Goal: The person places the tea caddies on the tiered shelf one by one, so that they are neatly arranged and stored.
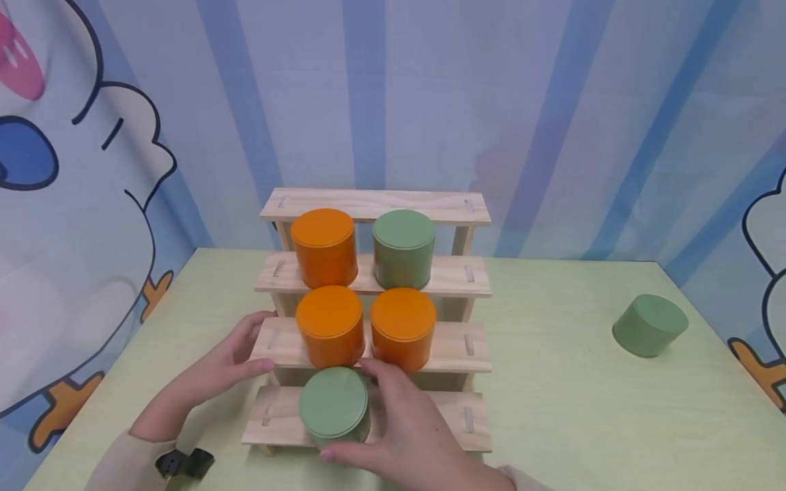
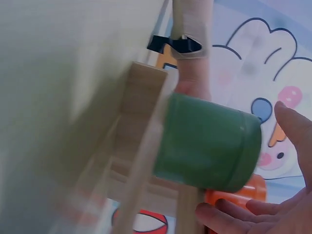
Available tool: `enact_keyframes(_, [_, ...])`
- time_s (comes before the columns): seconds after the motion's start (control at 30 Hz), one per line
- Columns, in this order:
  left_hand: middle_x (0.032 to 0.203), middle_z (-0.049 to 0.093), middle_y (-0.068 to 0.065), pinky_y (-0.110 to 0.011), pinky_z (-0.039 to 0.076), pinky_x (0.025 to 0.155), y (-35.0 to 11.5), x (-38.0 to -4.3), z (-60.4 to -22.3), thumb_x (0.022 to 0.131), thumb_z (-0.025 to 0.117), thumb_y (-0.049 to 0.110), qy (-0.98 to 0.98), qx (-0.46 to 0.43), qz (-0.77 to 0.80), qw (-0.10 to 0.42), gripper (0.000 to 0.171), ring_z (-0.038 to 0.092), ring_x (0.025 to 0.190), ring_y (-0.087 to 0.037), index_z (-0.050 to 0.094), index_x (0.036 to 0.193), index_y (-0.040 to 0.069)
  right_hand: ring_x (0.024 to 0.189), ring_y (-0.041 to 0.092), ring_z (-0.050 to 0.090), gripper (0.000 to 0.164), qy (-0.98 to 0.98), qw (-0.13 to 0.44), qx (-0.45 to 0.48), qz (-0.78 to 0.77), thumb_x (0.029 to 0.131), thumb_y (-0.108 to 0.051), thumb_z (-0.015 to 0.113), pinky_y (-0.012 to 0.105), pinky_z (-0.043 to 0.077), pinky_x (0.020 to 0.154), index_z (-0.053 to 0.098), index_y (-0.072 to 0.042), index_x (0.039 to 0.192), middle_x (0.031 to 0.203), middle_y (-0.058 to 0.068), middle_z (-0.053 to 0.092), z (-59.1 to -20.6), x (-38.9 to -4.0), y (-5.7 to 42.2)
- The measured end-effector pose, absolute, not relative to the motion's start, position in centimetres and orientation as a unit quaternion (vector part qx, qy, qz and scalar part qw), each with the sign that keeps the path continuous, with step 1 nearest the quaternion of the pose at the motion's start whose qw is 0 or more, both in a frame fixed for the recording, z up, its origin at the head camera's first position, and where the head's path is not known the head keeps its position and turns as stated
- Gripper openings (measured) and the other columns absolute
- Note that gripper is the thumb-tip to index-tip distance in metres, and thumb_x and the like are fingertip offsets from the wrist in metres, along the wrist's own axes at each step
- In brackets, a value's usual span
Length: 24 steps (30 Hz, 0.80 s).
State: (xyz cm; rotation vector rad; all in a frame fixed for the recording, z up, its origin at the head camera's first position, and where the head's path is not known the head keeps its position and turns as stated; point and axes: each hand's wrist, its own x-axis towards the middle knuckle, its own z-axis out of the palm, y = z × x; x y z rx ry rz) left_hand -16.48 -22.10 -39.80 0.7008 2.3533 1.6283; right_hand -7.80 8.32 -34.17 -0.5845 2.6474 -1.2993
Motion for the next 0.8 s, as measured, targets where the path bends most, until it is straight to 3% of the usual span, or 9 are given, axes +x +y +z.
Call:
enact_keyframes(0.23, [0.145, 0.041, -0.018, -0.07, 0.017, 0.108, -22.1, -16.5, -39.9, 0.092, 0.066, 0.018, 0.794, 0.227, 0.555, 0.1, 0.071, 0.035, 0.134, -0.042, 0.021, 0.146, 0.007, 0.12, 0.016, 0.054, 0.087, 0.869, 0.039, -0.179, -0.459, 0.066, -0.049, 0.085, 0.04, 0.048, 0.098, 0.046, -0.017, 0.137, 0.132, -0.005, 0.055, -32.5, -6.8, 10.0])
enact_keyframes(0.4, [0.146, 0.04, -0.018, -0.07, 0.018, 0.107, -22.2, -16.5, -40.0, 0.092, 0.066, 0.018, 0.795, 0.228, 0.553, 0.099, 0.071, 0.035, 0.134, -0.042, 0.021, 0.146, 0.007, 0.112, 0.013, 0.059, 0.078, 0.869, -0.035, -0.198, -0.452, 0.068, -0.048, 0.083, 0.038, 0.052, 0.092, 0.05, -0.021, 0.134, 0.125, -0.007, 0.06, -31.6, -6.4, 11.6])
enact_keyframes(0.57, [0.147, 0.04, -0.018, -0.069, 0.018, 0.108, -22.2, -16.5, -40.0, 0.092, 0.066, 0.019, 0.797, 0.223, 0.552, 0.101, 0.072, 0.034, 0.135, -0.042, 0.021, 0.146, 0.007, 0.11, 0.012, 0.059, 0.078, 0.877, -0.112, -0.175, -0.433, 0.067, -0.036, 0.087, 0.037, 0.054, 0.086, 0.05, -0.021, 0.134, 0.124, -0.006, 0.062, -30.6, -6.5, 13.3])
enact_keyframes(0.8, [0.147, 0.04, -0.018, -0.069, 0.018, 0.108, -22.1, -16.5, -39.9, 0.092, 0.066, 0.018, 0.795, 0.223, 0.555, 0.103, 0.072, 0.034, 0.135, -0.042, 0.021, 0.146, 0.007, 0.109, -0.003, 0.057, 0.082, 0.857, -0.223, -0.166, -0.434, 0.062, -0.006, 0.09, 0.009, 0.044, 0.09, 0.052, -0.016, 0.134, 0.12, -0.006, 0.063, -29.8, -7.5, 15.9])
